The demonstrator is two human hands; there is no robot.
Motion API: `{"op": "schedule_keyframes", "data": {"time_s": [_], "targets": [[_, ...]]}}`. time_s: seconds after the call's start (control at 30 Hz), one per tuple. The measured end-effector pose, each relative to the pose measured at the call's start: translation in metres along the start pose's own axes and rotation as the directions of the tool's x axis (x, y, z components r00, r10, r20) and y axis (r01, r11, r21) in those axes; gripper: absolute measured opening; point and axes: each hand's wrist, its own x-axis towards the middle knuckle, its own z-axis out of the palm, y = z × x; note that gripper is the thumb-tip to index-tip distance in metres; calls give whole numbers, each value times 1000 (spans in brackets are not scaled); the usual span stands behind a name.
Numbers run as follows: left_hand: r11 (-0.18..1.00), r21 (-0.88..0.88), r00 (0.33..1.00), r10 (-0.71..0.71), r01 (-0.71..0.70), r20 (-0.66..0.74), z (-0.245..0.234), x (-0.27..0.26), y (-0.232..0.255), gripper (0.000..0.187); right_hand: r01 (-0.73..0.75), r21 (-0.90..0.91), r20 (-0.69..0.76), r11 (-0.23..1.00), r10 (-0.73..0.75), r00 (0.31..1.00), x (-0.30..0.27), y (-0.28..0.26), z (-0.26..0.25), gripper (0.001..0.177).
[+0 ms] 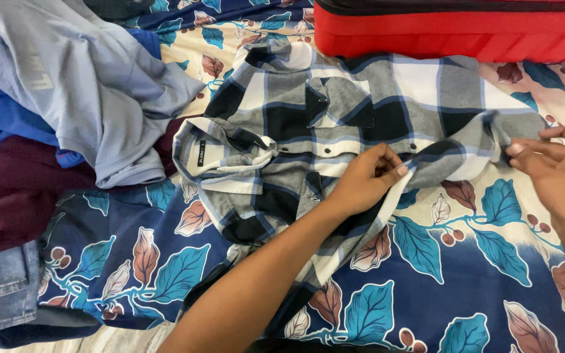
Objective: The person folds a plaid shirt on a bed. They button the shirt, fold the sleeves inward, fold the sides toward the center, and then fold the shirt in half before placing it aside.
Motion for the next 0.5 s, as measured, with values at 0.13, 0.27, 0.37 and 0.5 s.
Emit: {"op": "schedule_keyframes", "data": {"time_s": [0.13, 0.27, 0.37, 0.5], "targets": [[999, 30, 1000, -16, 16, -7, 1, -1, 3, 18, -80, -397, 20, 914, 96, 995, -24, -2, 2, 37], [999, -30, 1000, 23, -22, 15, 2, -2, 1, 19, 53, -421, 124, 906, -1, 992, -35, -2, 16, 38], [999, -2, 999, 32, -32, 16, 1, 1, -1, 19, 7, -217, 151, 976, 26, 988, -39, 1, 24, 33], [989, -143, 999, 46, -42, 25, 0, -3, 5, 18, -71, 246, 101, 967, 47, 994, -41, 5, 18, 19]]}}
